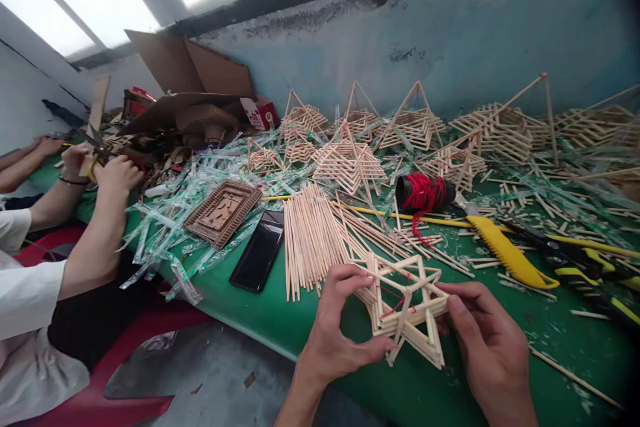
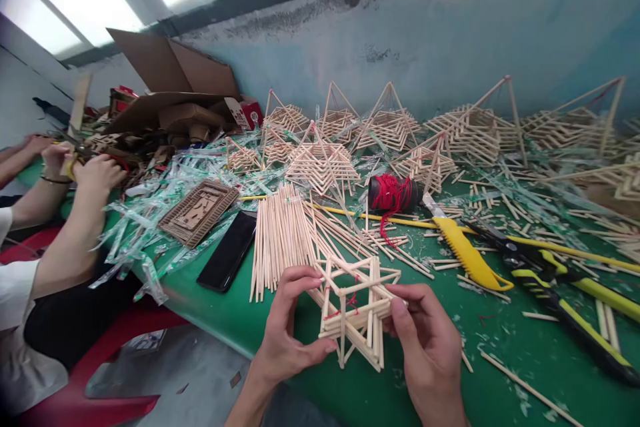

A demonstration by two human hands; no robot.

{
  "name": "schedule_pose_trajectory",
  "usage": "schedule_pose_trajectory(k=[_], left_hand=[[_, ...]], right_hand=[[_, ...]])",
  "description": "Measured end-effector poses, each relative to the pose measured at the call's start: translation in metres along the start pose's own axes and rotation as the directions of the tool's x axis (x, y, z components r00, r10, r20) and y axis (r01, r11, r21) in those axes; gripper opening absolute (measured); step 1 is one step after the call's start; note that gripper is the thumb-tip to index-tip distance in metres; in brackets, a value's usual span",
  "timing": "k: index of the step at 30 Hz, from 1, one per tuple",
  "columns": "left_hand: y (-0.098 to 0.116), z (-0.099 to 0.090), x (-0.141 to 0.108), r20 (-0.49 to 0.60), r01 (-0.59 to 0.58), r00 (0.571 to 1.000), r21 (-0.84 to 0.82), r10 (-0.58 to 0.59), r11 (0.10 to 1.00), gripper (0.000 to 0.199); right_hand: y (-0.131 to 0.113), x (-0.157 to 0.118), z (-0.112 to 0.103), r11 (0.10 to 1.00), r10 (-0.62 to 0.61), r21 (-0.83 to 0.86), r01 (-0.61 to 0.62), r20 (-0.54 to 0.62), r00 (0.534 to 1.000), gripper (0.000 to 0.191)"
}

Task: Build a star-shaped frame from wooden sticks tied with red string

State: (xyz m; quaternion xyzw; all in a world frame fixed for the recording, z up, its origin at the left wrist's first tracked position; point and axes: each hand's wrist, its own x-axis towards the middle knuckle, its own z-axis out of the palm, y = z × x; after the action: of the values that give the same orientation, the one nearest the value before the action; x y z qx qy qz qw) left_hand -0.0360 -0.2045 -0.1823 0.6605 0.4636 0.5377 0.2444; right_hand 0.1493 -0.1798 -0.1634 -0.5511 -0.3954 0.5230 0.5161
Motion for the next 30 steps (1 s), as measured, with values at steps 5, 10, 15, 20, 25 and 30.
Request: schedule_pose_trajectory(k=[5, 10, 15, 20, 25, 30], left_hand=[[-0.001, 0.001, -0.001, -0.022, -0.017, 1.0, 0.014, 0.017, 1.0, 0.059], [-0.001, 0.001, -0.002, -0.042, -0.018, 0.999, 0.039, 0.019, 0.999, 0.057], [-0.003, 0.0, -0.003, -0.031, 0.026, 0.999, 0.019, -0.025, 0.999, 0.055], [0.003, -0.004, 0.0, -0.03, 0.055, 0.998, 0.037, -0.054, 0.998, 0.042], [0.034, -0.021, 0.023, 0.043, -0.08, 0.997, 0.382, 0.069, 0.921, 0.02], [0.07, -0.036, 0.046, 0.192, -0.186, 0.975, 0.432, 0.112, 0.882, 0.019]], right_hand=[[-0.002, 0.0, 0.0, 1.0, -0.02, -0.021, 0.02, 0.017, 1.0, 0.029], [-0.002, 0.001, 0.0, 0.999, -0.032, -0.023, 0.033, 0.048, 0.998, 0.027], [0.001, 0.002, 0.0, 0.999, -0.03, -0.039, 0.033, 0.079, 0.996, 0.026], [0.003, 0.002, 0.0, 0.997, -0.036, -0.062, 0.043, 0.102, 0.994, 0.026], [0.002, 0.002, 0.0, 0.996, -0.049, -0.069, 0.057, 0.106, 0.993, 0.025], [0.0, 0.002, 0.001, 0.993, -0.063, -0.093, 0.073, 0.108, 0.992, 0.025]])
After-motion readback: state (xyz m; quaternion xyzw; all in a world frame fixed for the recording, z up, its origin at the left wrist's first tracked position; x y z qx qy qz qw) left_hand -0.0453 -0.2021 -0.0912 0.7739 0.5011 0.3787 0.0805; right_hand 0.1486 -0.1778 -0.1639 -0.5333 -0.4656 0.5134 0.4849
